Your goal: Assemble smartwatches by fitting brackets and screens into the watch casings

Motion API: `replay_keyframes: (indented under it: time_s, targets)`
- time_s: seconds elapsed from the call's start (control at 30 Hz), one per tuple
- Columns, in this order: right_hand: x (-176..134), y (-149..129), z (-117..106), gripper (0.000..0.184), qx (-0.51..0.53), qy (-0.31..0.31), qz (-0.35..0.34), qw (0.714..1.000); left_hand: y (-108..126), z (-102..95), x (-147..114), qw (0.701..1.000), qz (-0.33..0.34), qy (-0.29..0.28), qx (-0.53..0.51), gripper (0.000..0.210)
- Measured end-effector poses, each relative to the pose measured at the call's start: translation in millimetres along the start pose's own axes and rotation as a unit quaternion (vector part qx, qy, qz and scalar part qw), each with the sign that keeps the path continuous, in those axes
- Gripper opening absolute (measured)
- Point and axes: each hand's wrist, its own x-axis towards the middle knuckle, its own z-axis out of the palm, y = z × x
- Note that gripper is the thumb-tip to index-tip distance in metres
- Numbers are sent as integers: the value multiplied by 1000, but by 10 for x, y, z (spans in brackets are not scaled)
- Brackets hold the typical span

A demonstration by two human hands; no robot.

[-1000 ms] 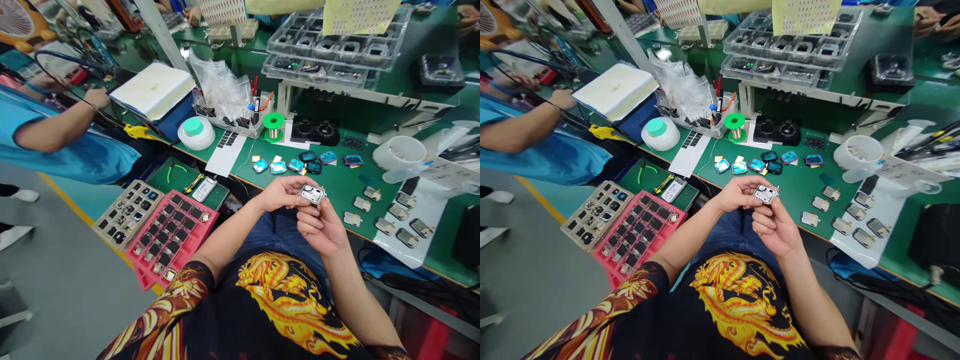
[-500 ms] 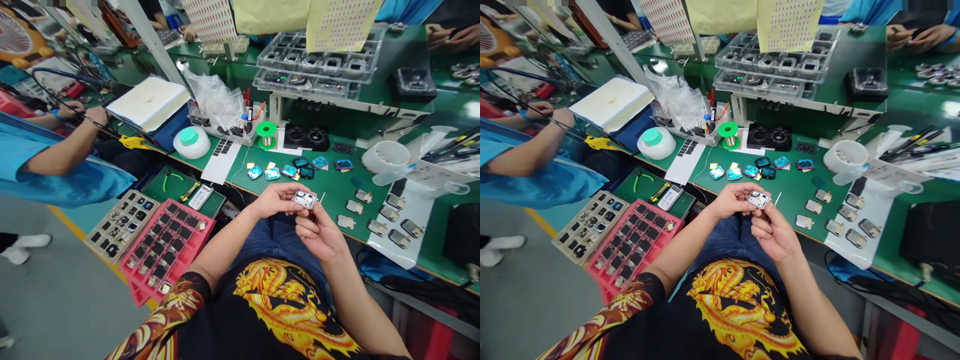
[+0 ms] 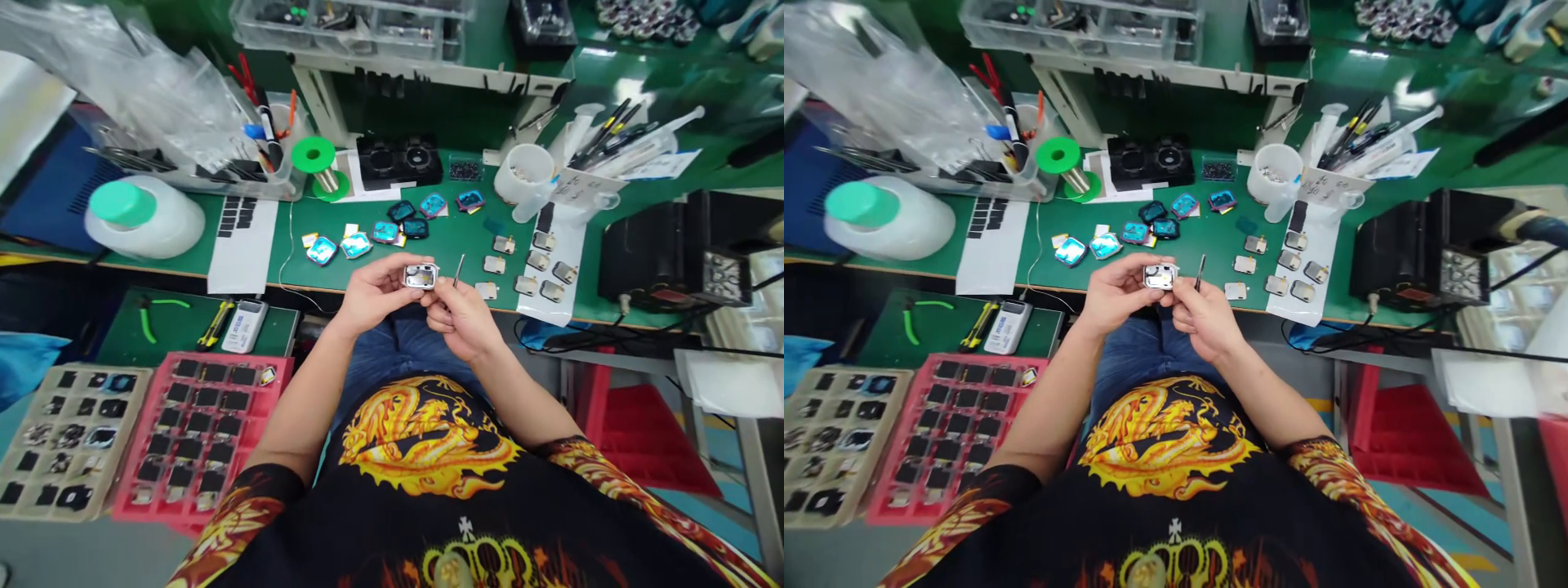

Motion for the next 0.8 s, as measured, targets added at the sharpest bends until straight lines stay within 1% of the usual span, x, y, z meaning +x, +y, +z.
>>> replay_keyframes:
  time_s: [0.13,0.27,0.4,0.47,0.53,0.6,0.67,0.7,0.73,0.77,0.8]
  targets:
    - [-10,10,-9,63,-16,11,-26,999,12,20,-10,1000,20,-4,22,51]
    - [1,17,-8,62,-10,14,-23,1000,25,32,-15,999,7,7,36,48]
    - [-29,34,-42,57,-8,5,-18,1000,15,24,-25,1000,-3,4,26,52]
    - [-74,30,-81,57,-18,4,-20,1000,9,16,-29,1000,-12,1,18,52]
    - [-130,-6,-137,55,-40,13,-38,998,4,7,-29,1000,-22,1,9,52]
    - [-179,-87,-208,46,-73,34,-94,992,0,-4,-25,1000,-31,-4,4,53]
    - [-203,-214,-283,41,-129,68,-187,971,-2,-15,-15,999,-36,-12,6,55]
    - [-200,-291,-319,41,-178,88,-239,951,-1,-20,-9,999,-37,-17,7,56]
    - [-187,-372,-350,41,-247,107,-288,919,2,-24,-3,999,-37,-21,6,56]
    - [-163,-453,-375,39,-336,122,-326,875,8,-27,3,999,-36,-23,4,55]
    - [-129,-530,-393,37,-439,131,-348,818,15,-29,8,999,-35,-23,1,53]
